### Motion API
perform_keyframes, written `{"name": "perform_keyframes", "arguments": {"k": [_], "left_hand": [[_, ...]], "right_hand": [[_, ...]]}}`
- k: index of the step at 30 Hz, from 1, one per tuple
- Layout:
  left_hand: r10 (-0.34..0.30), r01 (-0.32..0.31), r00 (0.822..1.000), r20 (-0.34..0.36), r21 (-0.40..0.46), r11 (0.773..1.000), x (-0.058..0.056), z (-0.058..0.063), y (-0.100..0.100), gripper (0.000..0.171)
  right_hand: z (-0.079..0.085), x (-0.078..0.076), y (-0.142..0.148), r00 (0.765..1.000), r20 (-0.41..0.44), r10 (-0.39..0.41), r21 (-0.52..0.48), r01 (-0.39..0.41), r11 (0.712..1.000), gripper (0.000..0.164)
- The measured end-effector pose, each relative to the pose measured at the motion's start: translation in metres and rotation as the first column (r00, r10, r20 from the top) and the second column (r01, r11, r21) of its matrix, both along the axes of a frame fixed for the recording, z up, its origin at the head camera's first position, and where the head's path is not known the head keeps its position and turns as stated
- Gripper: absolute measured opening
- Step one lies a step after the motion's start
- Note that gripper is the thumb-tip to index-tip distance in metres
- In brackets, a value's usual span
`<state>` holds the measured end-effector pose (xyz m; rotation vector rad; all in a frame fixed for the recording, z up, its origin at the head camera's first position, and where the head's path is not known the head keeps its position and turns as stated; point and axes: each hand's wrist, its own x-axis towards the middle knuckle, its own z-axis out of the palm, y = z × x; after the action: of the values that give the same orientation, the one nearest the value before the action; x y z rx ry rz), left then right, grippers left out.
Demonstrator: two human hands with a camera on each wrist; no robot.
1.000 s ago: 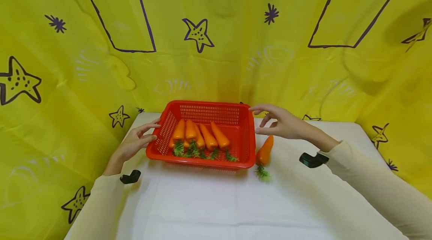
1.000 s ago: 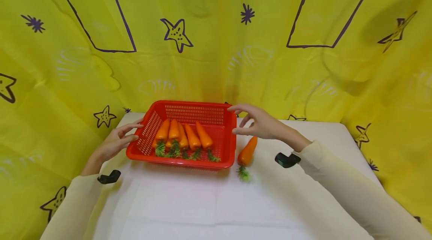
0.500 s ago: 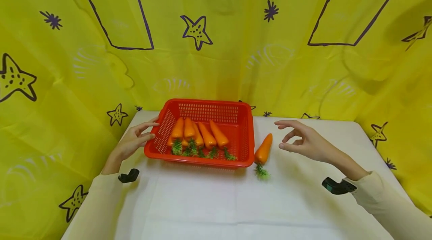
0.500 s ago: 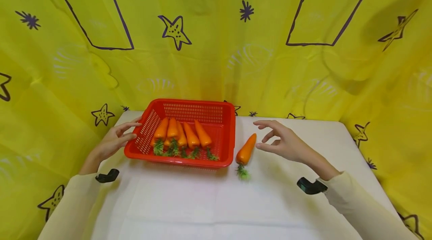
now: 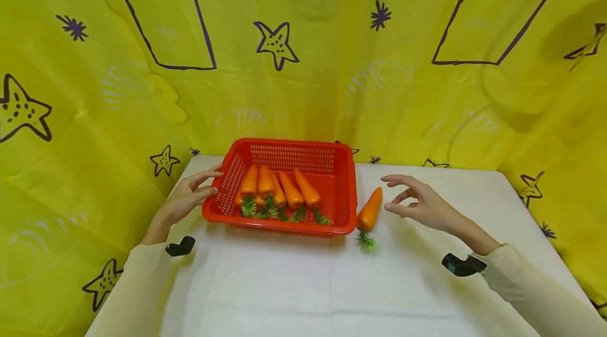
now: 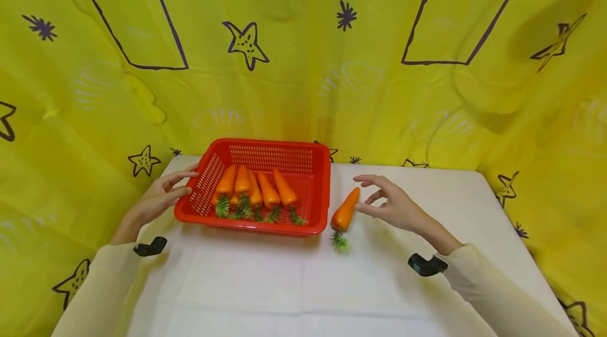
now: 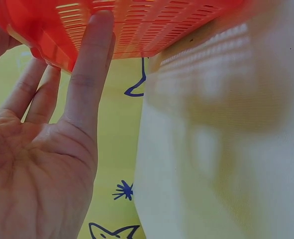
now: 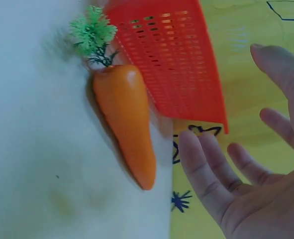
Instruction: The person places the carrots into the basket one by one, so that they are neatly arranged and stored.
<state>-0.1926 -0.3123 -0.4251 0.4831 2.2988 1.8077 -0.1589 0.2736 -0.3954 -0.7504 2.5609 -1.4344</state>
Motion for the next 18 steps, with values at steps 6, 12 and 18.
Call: {"name": "perform_keyframes", "arguments": {"k": [6,12,18], "left_hand": [[-0.005,0.005,1.0,0.007,-0.002,1.0,0.0,-0.001,0.0,0.045],[0.006,-0.006,1.0,0.001,-0.023,1.0,-0.001,-0.002,-0.001,0.045],[0.005,-0.005,1.0,-0.009,-0.02,1.0,-0.002,-0.002,-0.001,0.045]], "right_hand": [[-0.022,-0.008,-0.009,0.986,0.144,-0.084,0.024,0.082,0.996,0.059],[-0.038,-0.014,-0.02,0.961,0.236,-0.143,0.038,0.138,0.99,0.064],[-0.052,-0.02,-0.032,0.944,0.254,-0.212,0.102,0.192,0.976,0.064]]}}
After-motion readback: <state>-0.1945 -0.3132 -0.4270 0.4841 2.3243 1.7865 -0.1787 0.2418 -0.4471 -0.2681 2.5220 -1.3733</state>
